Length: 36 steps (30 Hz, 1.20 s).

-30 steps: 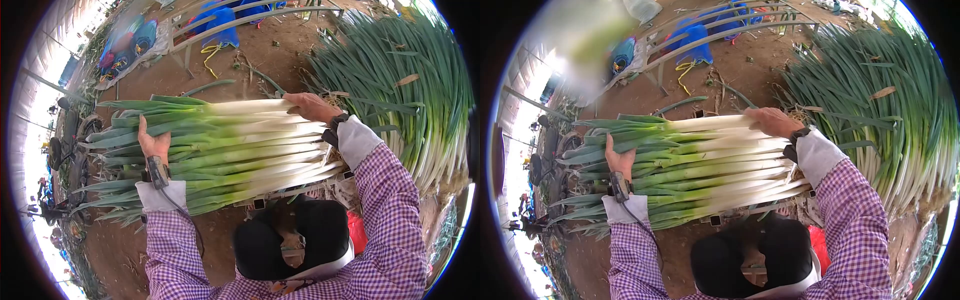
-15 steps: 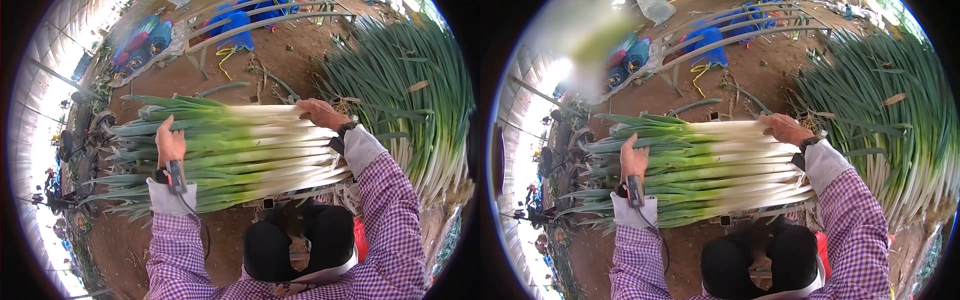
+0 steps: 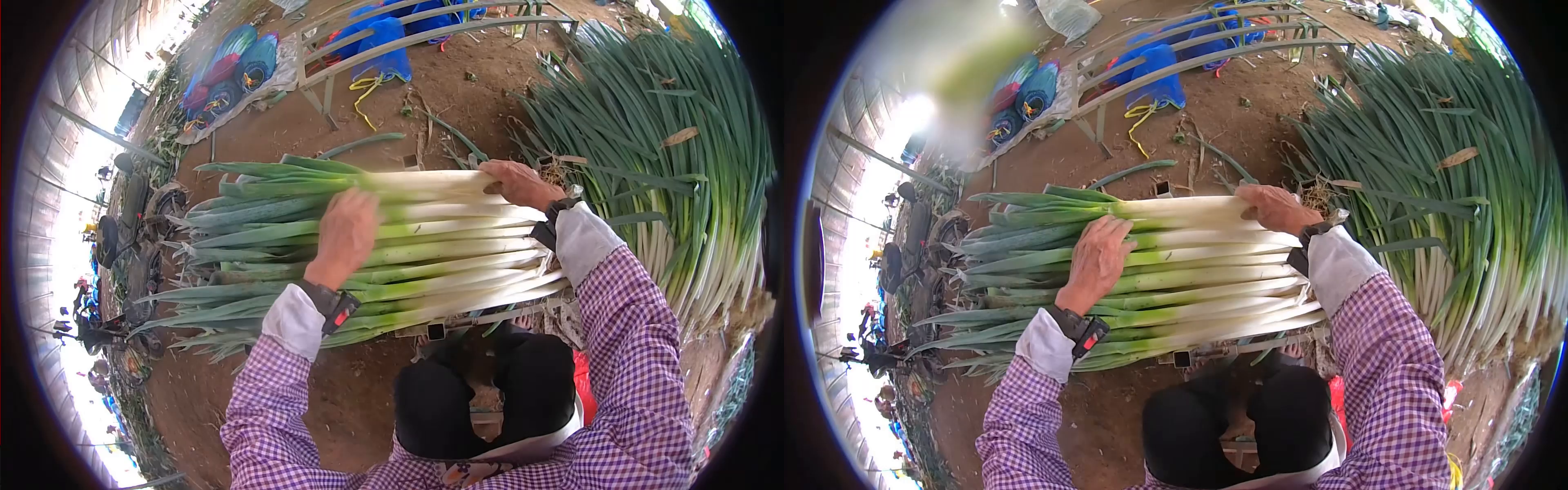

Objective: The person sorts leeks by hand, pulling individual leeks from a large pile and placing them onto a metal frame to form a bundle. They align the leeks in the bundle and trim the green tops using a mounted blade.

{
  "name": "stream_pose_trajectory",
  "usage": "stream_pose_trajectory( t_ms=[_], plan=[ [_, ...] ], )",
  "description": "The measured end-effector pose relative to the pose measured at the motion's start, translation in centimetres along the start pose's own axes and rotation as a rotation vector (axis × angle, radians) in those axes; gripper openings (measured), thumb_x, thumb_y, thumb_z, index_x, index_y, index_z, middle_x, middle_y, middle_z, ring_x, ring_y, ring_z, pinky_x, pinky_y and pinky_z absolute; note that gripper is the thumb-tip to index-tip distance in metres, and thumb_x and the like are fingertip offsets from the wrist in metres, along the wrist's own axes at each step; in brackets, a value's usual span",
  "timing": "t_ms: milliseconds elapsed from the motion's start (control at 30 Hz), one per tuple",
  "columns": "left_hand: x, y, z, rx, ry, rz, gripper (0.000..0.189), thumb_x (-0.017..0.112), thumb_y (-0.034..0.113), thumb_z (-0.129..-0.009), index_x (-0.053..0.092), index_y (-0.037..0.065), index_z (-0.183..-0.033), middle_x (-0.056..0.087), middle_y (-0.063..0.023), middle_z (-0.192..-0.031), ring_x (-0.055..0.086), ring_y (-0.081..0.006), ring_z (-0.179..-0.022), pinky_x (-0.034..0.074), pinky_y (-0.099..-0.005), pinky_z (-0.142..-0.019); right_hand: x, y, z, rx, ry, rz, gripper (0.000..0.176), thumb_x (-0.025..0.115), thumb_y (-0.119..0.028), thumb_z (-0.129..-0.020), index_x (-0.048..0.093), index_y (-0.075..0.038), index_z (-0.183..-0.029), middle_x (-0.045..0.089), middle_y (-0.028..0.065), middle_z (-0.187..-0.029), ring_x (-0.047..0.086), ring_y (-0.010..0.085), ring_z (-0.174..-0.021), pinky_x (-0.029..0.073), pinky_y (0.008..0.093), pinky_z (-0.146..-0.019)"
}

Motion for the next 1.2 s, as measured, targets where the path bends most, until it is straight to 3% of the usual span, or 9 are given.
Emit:
stream_pose_trajectory(
  t_ms=[133, 233, 433, 533, 633, 933, 1033, 1133, 1200],
  plan=[
    [0.0, 0.5, -0.4, -0.091, -0.131, -0.039, 0.046, 0.07, 0.023, -0.092, 0.063, -0.006, -0.127, 0.066, -0.0198, -0.127, 0.059, -0.0379, -0.121, 0.045, -0.0473, -0.106, -0.1, 0.3, 0.0, 0.001, 0.034, -0.024, 0.027, 0.074, -0.017, -0.089, 0.063, -0.006, -0.111, 0.069, 0.021, -0.105, 0.066, 0.0454, -0.103, 0.052, 0.0522, -0.084],
    [0.7, 0.1, 0.3, 0.036, -0.027, -0.169, 0.049, 0.07, 0.027, -0.093, 0.061, -0.006, -0.128, 0.067, -0.0193, -0.126, 0.059, -0.0362, -0.121, 0.044, -0.0483, -0.105, 0.0, 0.2, 0.1, 0.005, 0.024, -0.039, 0.025, 0.073, -0.017, -0.09, 0.063, -0.006, -0.11, 0.07, 0.0234, -0.1, 0.066, 0.0478, -0.099, 0.051, 0.0537, -0.08],
    [1.7, -1.2, 0.6, -0.028, -0.038, -0.219, 0.056, 0.063, 0.04, -0.098, 0.06, -0.004, -0.133, 0.065, -0.0186, -0.131, 0.055, -0.0321, -0.127, 0.037, -0.047, -0.109, 0.0, 0.3, 0.3, 0.052, 0.018, -0.024, 0.026, 0.074, -0.018, -0.09, 0.064, -0.007, -0.112, 0.071, 0.025, -0.097, 0.066, 0.0489, -0.096, 0.051, 0.0547, -0.079],
    [1.9, -1.5, 0.4, -0.09, -0.127, -0.226, 0.055, 0.061, 0.041, -0.099, 0.061, -0.002, -0.133, 0.064, -0.0177, -0.132, 0.056, -0.0315, -0.127, 0.033, -0.0479, -0.11, -0.1, 0.3, 0.4, 0.039, 0.038, -0.056, 0.026, 0.073, -0.017, -0.09, 0.063, -0.006, -0.111, 0.07, 0.0256, -0.096, 0.066, 0.0493, -0.095, 0.051, 0.0549, -0.078],
    [2.1, -1.2, 0.8, -0.059, -0.076, -0.32, 0.052, 0.061, 0.041, -0.099, 0.062, -0.001, -0.13, 0.063, -0.0173, -0.13, 0.056, -0.0309, -0.125, 0.034, -0.0504, -0.108, -0.1, 0.3, 0.5, 0.042, 0.077, -0.067, 0.025, 0.074, -0.016, -0.089, 0.062, -0.006, -0.11, 0.07, 0.0253, -0.095, 0.066, 0.0492, -0.095, 0.051, 0.0551, -0.077],
    [0.6, -0.9, 0.9, -0.01, -0.087, -0.137, 0.043, 0.066, 0.036, -0.097, 0.066, -0.001, -0.119, 0.064, -0.0174, -0.114, 0.059, -0.035, -0.114, 0.043, -0.0488, -0.099, -0.1, -0.3, 0.7, 0.013, 0.067, 0.005, 0.022, 0.075, -0.011, -0.086, 0.062, -0.007, -0.103, 0.069, 0.0232, -0.089, 0.066, 0.0479, -0.092, 0.05, 0.055, -0.075],
    [-2.4, -1.8, -0.5, -0.126, -0.066, -0.059, 0.036, 0.068, 0.034, -0.096, 0.07, 0.0, -0.111, 0.066, -0.0177, -0.105, 0.063, -0.0389, -0.105, 0.049, -0.0486, -0.091, -0.3, -0.7, 0.8, 0.022, 0.078, 0.0, 0.021, 0.074, -0.01, -0.086, 0.064, -0.008, -0.103, 0.07, 0.021, -0.092, 0.067, 0.046, -0.094, 0.051, 0.0531, -0.077],
    [-5.9, -2.5, -3.2, 0.192, 0.418, -0.137, 0.033, 0.07, 0.032, -0.095, 0.072, 0.0, -0.103, 0.07, -0.0187, -0.097, 0.067, -0.0411, -0.095, 0.052, -0.05, -0.085, -0.6, -1.2, 0.9, 0.018, 0.089, -0.003, 0.022, 0.074, -0.009, -0.085, 0.066, -0.008, -0.106, 0.072, 0.0181, -0.097, 0.068, 0.0433, -0.097, 0.053, 0.0499, -0.08],
    [-3.7, -7.3, -6.1, 0.06, 0.189, -0.195, 0.032, 0.068, 0.034, -0.095, 0.074, 0.005, -0.109, 0.071, -0.0201, -0.094, 0.068, -0.042, -0.092, 0.052, -0.0516, -0.083, -0.8, -1.6, 1.0, 0.034, 0.098, -0.002, 0.021, 0.073, -0.009, -0.085, 0.066, -0.008, -0.105, 0.072, 0.0178, -0.097, 0.069, 0.0425, -0.097, 0.053, 0.0494, -0.081]
  ],
)
Point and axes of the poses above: each hand's wrist, its own z-axis away from the middle knuckle, its own x-axis out of the palm, y = z × x, the point moved 8 cm from there along -z, towards the middle knuckle
